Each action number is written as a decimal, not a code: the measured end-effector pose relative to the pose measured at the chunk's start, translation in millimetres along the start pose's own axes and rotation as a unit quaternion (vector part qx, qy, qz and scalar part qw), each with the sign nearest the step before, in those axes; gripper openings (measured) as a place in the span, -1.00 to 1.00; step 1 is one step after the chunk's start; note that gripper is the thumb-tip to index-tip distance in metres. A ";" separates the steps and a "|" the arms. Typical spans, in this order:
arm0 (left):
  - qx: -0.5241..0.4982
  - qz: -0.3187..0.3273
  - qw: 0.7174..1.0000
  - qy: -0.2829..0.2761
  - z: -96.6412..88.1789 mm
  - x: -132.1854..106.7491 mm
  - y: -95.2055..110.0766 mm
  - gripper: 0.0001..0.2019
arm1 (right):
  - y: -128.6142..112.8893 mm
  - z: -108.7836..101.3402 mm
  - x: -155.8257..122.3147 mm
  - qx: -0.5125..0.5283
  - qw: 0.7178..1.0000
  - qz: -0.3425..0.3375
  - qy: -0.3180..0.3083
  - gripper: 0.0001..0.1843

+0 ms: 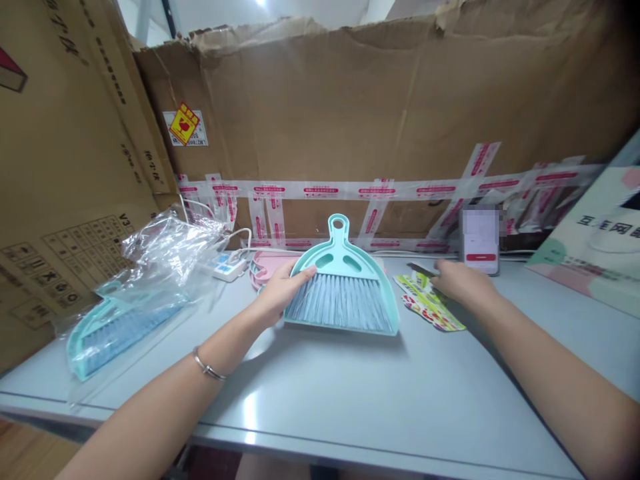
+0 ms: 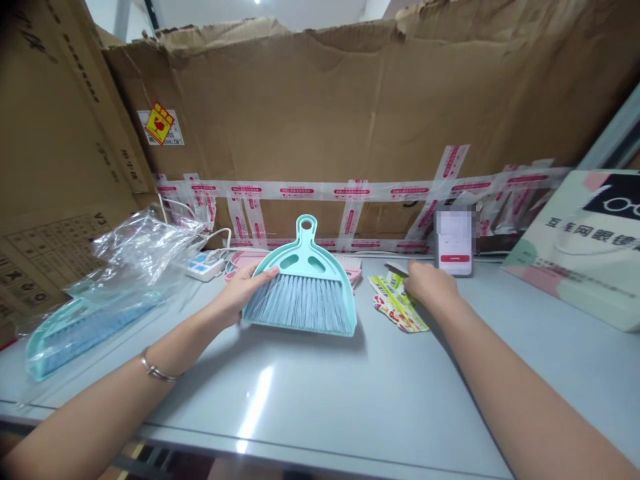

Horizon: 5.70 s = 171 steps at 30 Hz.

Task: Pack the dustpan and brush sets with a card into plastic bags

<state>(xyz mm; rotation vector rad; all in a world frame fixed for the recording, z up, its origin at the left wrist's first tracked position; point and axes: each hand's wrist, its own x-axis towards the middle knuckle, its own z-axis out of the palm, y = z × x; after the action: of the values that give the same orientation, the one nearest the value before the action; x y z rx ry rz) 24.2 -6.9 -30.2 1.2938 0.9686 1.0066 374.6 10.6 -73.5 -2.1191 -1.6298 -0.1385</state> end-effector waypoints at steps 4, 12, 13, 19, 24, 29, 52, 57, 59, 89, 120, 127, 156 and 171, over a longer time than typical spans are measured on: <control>-0.006 0.012 1.000 0.003 -0.9 0.8 0.7 -0.55 | -0.6 -20.9 4.2 0.003 0.998 0.038 0.041 -0.91; -0.004 0.026 0.999 0.021 -1.5 1.2 0.8 -0.57 | -50.6 -70.9 -16.7 0.415 0.905 0.017 0.095 -0.78; -0.003 0.026 0.999 0.025 -1.3 1.2 0.8 -0.57 | -65.5 -73.0 -26.7 0.483 0.875 -0.009 0.032 -0.74; -0.013 0.028 1.000 0.003 0.2 1.6 -1.5 -0.57 | -141.8 -64.3 -84.4 0.408 0.858 -0.229 -0.211 -0.77; -0.023 0.029 0.999 0.002 1.2 2.0 -3.3 -0.61 | -157.7 -55.7 -91.0 0.325 0.898 -0.248 -0.162 -0.81; -0.038 0.041 0.998 -0.007 1.1 3.1 -4.5 -0.58 | -156.9 -55.6 -88.0 0.227 0.944 -0.214 -0.109 -0.75; -0.046 0.051 0.996 0.048 -1.1 7.9 -2.6 -0.50 | -146.8 -31.9 -80.6 0.525 0.820 -0.074 0.216 -0.17; -0.119 0.115 0.985 0.052 -0.5 6.7 -3.2 -0.50 | -160.6 -24.0 -94.7 0.760 0.630 0.083 -0.138 -0.28; -0.117 0.136 0.983 0.049 2.2 4.0 -6.3 -0.49 | -168.0 -22.0 -101.9 0.770 0.582 0.093 -0.243 -0.38; 0.664 0.187 0.717 0.100 -129.9 -1.3 54.0 -0.72 | -144.1 -29.2 -83.7 0.796 0.577 0.139 -0.120 -0.43; 0.581 0.420 0.669 0.196 -43.8 3.9 20.3 -0.74 | -151.0 -30.7 -97.4 0.731 0.605 0.209 -0.238 -0.64; 0.567 0.415 0.703 0.114 -28.0 -1.3 12.7 -0.71 | -153.2 -21.0 -97.8 0.790 0.525 0.230 -0.216 -0.64; -0.133 -0.008 0.990 0.051 4.9 -1.5 5.9 -0.77 | -155.0 -11.0 -104.8 0.819 0.500 0.200 -0.200 -0.62; -0.068 -0.002 0.994 -0.085 9.1 -8.1 -4.2 -0.51 | -155.2 -15.8 -100.0 0.829 0.523 0.164 -0.112 -0.47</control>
<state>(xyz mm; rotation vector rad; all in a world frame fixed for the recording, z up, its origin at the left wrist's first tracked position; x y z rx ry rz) 30.8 -17.3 -34.0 1.2406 0.7601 0.9265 203.1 -55.1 -48.8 -0.7000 -0.5585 1.3115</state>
